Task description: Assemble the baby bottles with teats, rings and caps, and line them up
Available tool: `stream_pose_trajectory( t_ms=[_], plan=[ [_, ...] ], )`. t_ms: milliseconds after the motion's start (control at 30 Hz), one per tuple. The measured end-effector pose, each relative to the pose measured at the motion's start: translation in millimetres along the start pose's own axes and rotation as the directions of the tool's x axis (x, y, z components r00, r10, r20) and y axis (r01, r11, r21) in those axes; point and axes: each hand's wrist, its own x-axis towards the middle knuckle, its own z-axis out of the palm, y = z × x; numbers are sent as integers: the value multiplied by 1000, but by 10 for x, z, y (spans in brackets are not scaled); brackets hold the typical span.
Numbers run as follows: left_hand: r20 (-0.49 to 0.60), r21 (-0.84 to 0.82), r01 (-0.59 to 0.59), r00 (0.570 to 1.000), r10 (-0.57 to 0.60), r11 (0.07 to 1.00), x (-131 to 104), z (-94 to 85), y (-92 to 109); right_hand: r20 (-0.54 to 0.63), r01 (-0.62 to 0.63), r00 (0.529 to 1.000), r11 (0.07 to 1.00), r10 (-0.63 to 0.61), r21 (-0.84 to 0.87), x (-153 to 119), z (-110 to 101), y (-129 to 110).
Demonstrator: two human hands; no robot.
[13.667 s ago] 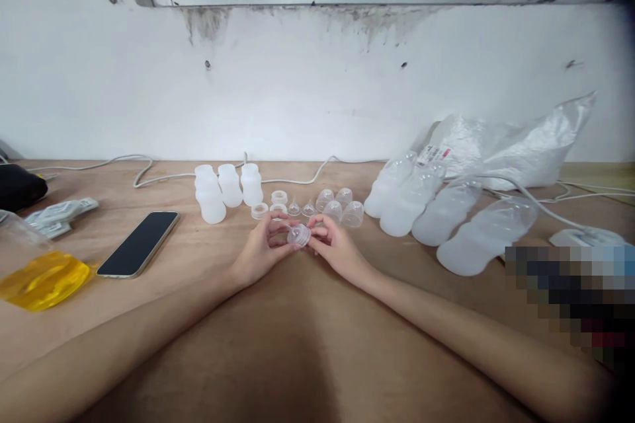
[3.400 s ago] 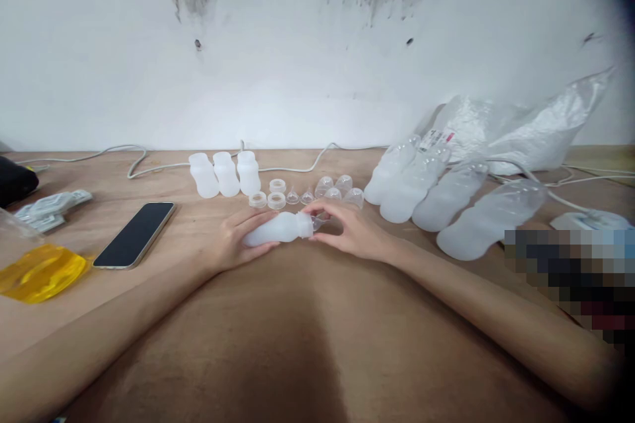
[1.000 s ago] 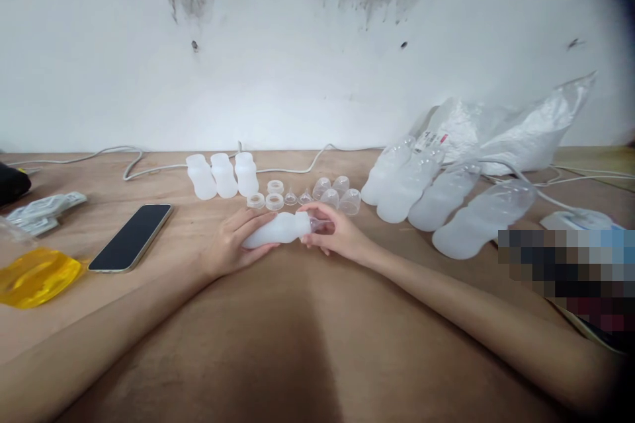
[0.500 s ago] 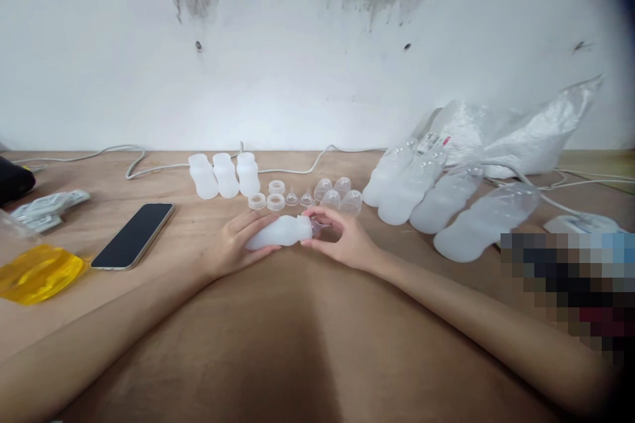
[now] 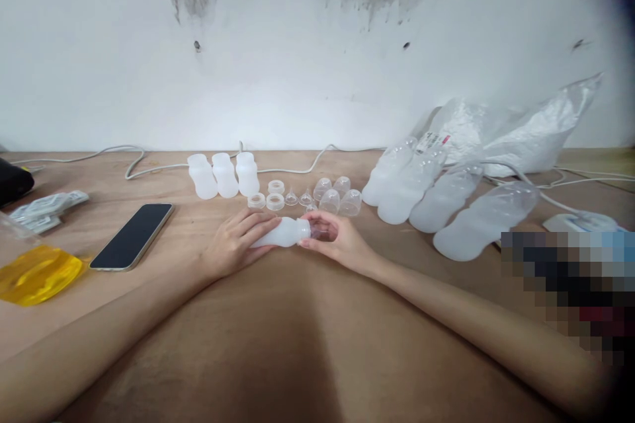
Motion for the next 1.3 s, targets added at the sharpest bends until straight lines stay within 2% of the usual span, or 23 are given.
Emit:
stream_pose_trajectory(
  t_ms=[200, 300, 400, 467, 533, 567, 667, 733, 867, 1033, 1300],
  plan=[
    [3, 11, 3, 1000, -3, 1000, -11, 0, 10, 8, 17, 1000, 999, -17, -51, -19, 4, 10],
    [-12, -3, 23, 1000, -24, 1000, 1, -9, 24, 0, 59, 998, 987, -60, -148, -11, -26, -4],
    [-44, 19, 53, 998, -52, 998, 11, -24, 38, 30, 163, 986, 939, -162, -302, 31, -162, -76],
    [-52, 53, 71, 996, -68, 996, 10, -32, 43, -20, 190, 976, 896, -216, -402, 75, -306, -141],
    [-50, 74, 89, 995, -85, 993, 3, -36, 44, -143, 130, 957, 811, -254, -570, 117, -452, -191],
    [-45, 74, 99, 994, -96, 992, 0, -37, 45, -193, 71, 944, 735, -268, -674, 135, -513, -202],
    [-31, 32, 118, 993, -117, 992, -1, -39, 49, -227, -97, 940, 437, -256, -894, 162, -619, -165],
    [-33, -7, 122, 992, -122, 993, 4, -42, 54, -214, -156, 961, 300, -173, -941, 164, -631, -89],
    [-24, -29, 133, 991, -134, 991, 22, -57, 64, -221, -214, 975, 157, -35, -964, 159, -613, 82],
    [-7, -28, 150, 989, -150, 988, 37, -76, 67, -204, -208, 978, 135, 41, -969, 165, -619, 131],
    [4, -69, 225, 974, -225, 972, 32, -76, 44, -214, -239, 963, 150, 166, -959, 134, -566, -59]
  ],
)
